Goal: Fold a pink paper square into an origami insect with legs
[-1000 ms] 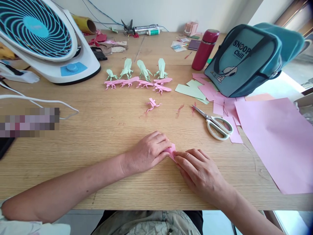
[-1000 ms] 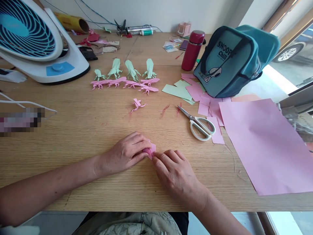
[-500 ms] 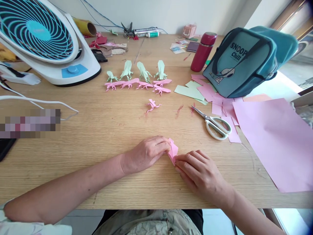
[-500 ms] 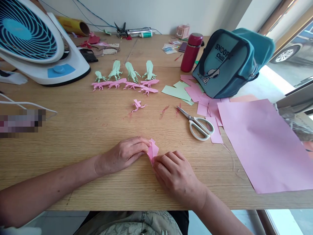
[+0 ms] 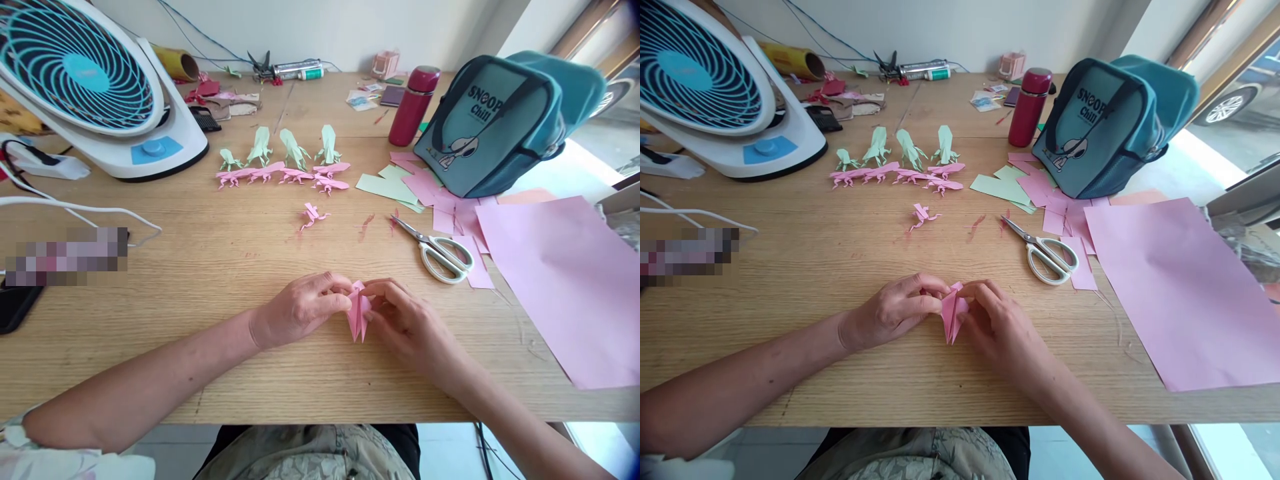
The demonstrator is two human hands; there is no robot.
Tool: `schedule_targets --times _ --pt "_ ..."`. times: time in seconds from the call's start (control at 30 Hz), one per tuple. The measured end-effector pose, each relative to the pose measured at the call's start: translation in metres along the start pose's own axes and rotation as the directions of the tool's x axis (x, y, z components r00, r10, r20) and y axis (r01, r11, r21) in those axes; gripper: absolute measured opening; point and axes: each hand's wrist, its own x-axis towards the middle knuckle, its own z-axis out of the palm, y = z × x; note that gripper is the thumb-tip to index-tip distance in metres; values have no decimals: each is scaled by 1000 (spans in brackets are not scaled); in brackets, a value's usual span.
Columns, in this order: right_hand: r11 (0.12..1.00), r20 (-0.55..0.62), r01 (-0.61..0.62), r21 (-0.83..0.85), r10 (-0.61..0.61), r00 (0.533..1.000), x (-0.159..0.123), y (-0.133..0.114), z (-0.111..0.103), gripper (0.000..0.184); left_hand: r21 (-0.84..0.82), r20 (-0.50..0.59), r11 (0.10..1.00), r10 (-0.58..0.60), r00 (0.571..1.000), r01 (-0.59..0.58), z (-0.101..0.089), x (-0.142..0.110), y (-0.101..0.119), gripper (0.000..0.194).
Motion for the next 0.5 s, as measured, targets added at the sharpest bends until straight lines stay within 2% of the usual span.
schedule_targets --times 0.1,0.17,0.27,0.5 --pt "963 55 -101 248 90 994 3 -5 -2 17 -46 -26 999 0 1000 -2 0 -1 1 20" --pt "935 45 -112 336 103 994 5 -6 -2 15 -72 -36 997 23 999 -26 0 -1 2 19" --pt "933 8 -103 345 107 994 7 -4 0 14 -132 -41 991 12 999 -17 -1 1 5 19" --pt "934 -31 -56 352 71 997 7 4 10 16 -305 -14 935 -196 980 183 2 5 15 16"
